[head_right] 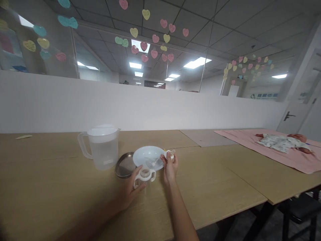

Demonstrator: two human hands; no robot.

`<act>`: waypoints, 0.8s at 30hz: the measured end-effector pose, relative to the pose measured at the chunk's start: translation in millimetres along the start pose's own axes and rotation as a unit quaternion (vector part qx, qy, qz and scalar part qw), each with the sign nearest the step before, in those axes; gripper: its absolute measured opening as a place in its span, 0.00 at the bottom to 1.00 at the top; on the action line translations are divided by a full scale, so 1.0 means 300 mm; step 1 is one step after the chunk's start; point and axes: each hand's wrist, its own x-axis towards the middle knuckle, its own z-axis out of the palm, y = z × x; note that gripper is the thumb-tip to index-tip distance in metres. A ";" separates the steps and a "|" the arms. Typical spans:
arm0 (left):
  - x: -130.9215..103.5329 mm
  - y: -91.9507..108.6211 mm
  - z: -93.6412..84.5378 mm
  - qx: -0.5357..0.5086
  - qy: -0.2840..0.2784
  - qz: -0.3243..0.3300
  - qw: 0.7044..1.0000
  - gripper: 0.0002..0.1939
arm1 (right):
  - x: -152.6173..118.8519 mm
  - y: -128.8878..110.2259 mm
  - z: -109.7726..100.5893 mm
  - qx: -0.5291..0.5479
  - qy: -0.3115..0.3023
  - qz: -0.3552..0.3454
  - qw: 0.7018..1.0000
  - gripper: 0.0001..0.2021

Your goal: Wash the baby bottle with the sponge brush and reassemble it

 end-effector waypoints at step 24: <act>0.001 0.028 -0.010 -0.003 -0.006 0.006 1.000 0.30 | -0.059 0.035 -0.026 -0.439 -0.191 -0.193 0.857 0.21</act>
